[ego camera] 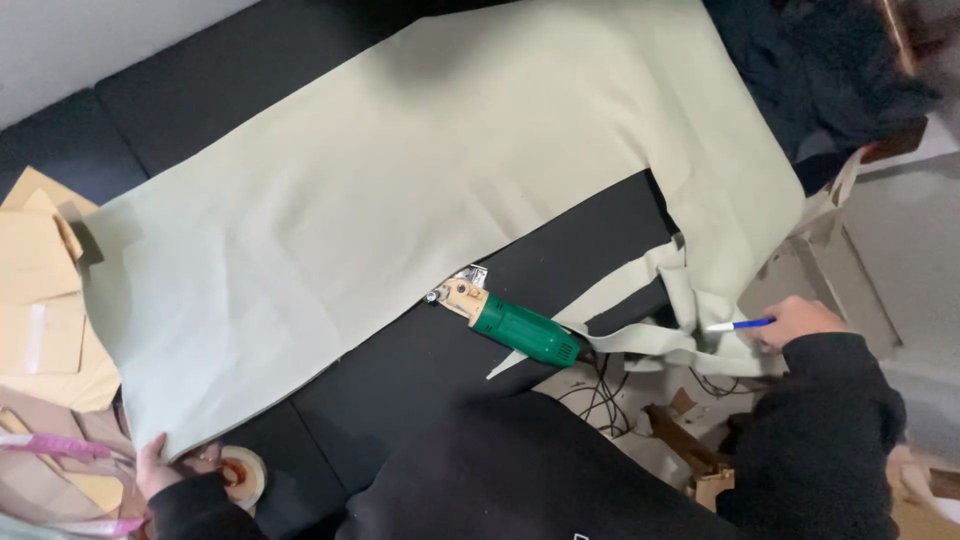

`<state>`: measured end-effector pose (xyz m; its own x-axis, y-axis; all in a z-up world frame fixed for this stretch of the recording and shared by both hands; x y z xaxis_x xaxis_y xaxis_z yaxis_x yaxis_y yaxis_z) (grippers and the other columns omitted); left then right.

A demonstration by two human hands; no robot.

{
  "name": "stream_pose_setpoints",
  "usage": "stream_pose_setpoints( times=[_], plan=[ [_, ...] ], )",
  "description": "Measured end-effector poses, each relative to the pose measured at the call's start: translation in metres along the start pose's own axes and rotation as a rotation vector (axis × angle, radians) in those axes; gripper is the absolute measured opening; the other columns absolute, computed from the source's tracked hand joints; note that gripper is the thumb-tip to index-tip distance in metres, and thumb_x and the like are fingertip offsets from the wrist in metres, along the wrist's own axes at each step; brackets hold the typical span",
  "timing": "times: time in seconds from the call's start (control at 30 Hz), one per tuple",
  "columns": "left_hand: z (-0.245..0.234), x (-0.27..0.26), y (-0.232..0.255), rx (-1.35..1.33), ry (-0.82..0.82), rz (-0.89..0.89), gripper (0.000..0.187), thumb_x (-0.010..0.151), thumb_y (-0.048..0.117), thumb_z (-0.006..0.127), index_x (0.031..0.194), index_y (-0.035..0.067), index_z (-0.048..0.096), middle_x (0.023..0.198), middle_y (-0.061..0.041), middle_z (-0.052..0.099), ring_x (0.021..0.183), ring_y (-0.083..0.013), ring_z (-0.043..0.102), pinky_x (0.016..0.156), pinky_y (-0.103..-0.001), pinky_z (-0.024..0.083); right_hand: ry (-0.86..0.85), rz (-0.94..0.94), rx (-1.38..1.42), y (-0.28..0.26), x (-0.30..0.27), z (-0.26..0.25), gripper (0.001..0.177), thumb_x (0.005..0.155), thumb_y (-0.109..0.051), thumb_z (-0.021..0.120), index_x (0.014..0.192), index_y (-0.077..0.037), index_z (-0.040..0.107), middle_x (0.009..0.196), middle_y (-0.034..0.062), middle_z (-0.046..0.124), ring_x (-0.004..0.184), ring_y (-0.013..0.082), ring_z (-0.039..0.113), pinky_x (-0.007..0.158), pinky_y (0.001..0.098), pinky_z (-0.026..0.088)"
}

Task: The person uses a green electric rotary cutter to cut a large piece of light-colored fabric on a black table. They then place a brown paper pattern on the fabric, trace its outline with a blue pen, and cut the fabric along the traced lines.

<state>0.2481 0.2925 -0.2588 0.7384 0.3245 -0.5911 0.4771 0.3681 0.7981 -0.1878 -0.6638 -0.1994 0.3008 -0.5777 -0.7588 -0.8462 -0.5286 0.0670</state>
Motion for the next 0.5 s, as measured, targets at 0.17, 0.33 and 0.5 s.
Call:
stream_pose_setpoints(
  times=[0.17,0.33,0.5],
  plan=[
    [0.011,-0.001,-0.02,-0.139,-0.207,-0.137,0.04,0.094,0.016,0.063,0.133,0.009,0.06,0.129,-0.009,0.069,0.119,-0.0302,0.065,0.103,-0.049,0.053,0.824,-0.284,0.213,-0.113,-0.039,-0.079,0.048,0.097,-0.048,0.079,0.122,-0.008,0.076,0.123,0.0168,0.074,0.105,0.034,0.072,0.095,0.0478,0.056],
    [0.034,-0.025,-0.007,0.072,0.011,-0.098,0.031,0.091,0.025,0.067,0.121,0.016,0.062,0.108,-0.005,0.07,0.099,-0.0271,0.067,0.082,-0.043,0.056,1.132,-0.545,-0.055,-0.159,0.047,-0.083,0.035,0.09,-0.032,0.082,0.106,-0.003,0.07,0.121,0.0137,0.071,0.102,0.034,0.069,0.086,0.046,0.057],
    [0.039,-0.027,0.009,0.214,0.019,-0.144,0.034,0.098,0.035,0.074,0.124,0.014,0.065,0.1,-0.008,0.064,0.088,-0.0271,0.059,0.073,-0.039,0.051,1.119,-0.47,-0.241,-0.109,0.187,-0.097,0.019,0.088,-0.024,0.085,0.092,-0.009,0.075,0.102,0.0116,0.07,0.085,0.0311,0.069,0.078,0.0454,0.057]
  ],
)
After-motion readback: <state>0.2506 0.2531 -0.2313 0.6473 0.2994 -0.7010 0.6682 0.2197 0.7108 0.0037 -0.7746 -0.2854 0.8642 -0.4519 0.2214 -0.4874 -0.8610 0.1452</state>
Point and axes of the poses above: each hand's wrist, its own x-axis towards the middle knuckle, its own z-axis out of the palm, y = z × x, the point moved 6 cm from there along x, towards the middle knuckle
